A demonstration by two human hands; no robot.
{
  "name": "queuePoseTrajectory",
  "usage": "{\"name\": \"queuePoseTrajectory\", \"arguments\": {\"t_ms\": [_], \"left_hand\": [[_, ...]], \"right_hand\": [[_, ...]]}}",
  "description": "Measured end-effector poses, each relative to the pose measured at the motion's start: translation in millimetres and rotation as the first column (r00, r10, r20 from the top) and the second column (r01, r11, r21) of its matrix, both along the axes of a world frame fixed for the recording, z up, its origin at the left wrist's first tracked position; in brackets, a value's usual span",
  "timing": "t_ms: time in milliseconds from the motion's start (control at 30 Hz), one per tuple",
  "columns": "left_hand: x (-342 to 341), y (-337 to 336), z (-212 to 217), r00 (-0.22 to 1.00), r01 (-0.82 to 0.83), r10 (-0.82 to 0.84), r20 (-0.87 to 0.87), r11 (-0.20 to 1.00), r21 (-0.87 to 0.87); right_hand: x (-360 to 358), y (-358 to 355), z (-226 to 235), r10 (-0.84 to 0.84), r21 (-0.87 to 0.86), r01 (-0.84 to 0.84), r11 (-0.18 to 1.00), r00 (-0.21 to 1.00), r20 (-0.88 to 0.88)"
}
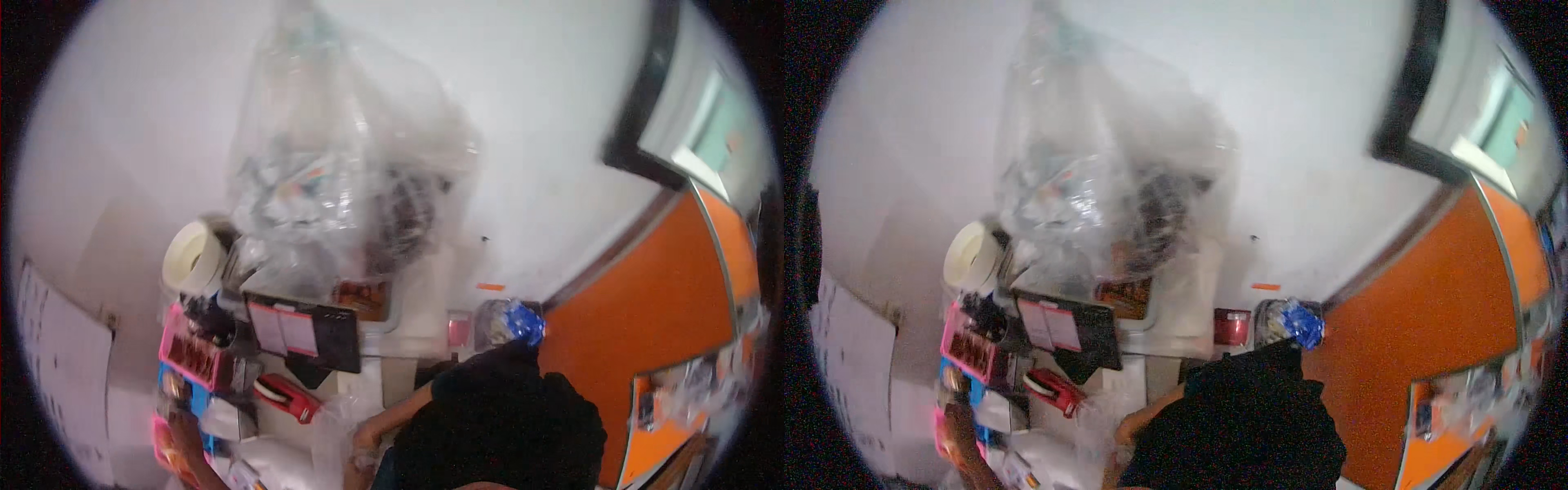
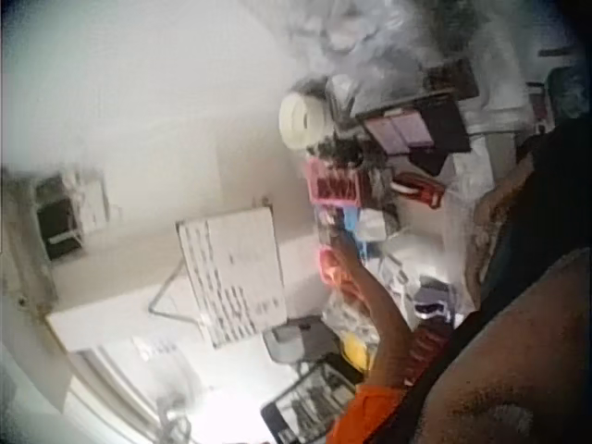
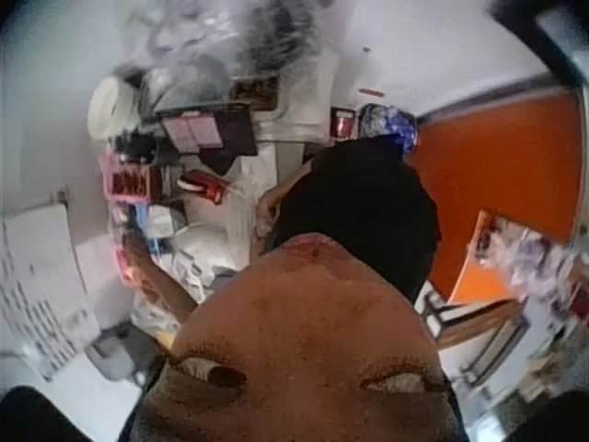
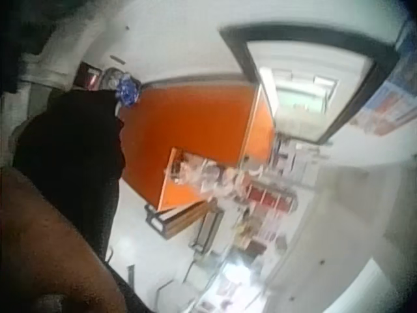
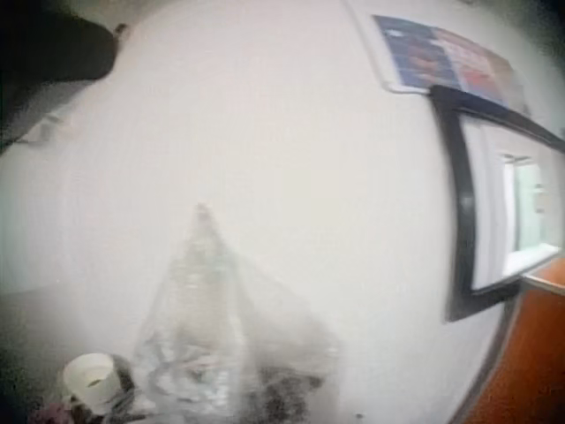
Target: The person packs food containers and condiment packets into plastic bags, seals them using tape, and carries them to a counter. The person then checks printed order receipts and mobile devices to organize the packaged food orders.
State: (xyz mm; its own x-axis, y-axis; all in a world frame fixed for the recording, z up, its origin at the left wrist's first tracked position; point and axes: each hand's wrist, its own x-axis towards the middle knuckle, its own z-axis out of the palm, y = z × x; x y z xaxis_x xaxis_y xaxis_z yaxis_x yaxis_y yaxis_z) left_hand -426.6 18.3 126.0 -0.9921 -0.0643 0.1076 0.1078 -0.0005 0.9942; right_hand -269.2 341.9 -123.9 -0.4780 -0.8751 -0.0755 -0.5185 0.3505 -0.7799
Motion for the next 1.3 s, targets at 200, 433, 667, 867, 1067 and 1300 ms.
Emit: {"name": "queuePoseTrajectory", "arguments": {"t_ms": [200,433,667,867,1067,1300], "left_hand": [[-102,55,-19,0.984,-0.162,0.139,-0.110,0.457,-0.874],[143,191,-47,0.976,0.083,-0.219,-0.009,0.409,-0.909],[282,172,-184,0.997,0.006,0.078,0.022,0.200,-0.980],[272,183,-104,0.865,0.204,0.249,0.435,0.619,-0.759],[282,226,-99,0.744,0.142,0.559,0.367,0.404,-0.904],[274,238,-71,0.715,-0.005,0.605,0.351,0.506,-0.862]], "right_hand": [[-2,-19,-17,-0.040,0.288,0.085,0.954,0.987,-0.157],[11,-51,-26,-0.258,-0.266,0.233,0.936,0.964,-0.066],[-30,-19,57,-0.358,-0.199,0.377,0.904,0.925,0.125],[-33,11,164,-0.064,0.124,0.103,0.987,0.957,-0.284],[13,-18,148,0.405,0.332,-0.262,0.906,0.760,-0.508],[-19,-13,85,0.382,0.342,-0.202,0.918,0.684,-0.621]]}}
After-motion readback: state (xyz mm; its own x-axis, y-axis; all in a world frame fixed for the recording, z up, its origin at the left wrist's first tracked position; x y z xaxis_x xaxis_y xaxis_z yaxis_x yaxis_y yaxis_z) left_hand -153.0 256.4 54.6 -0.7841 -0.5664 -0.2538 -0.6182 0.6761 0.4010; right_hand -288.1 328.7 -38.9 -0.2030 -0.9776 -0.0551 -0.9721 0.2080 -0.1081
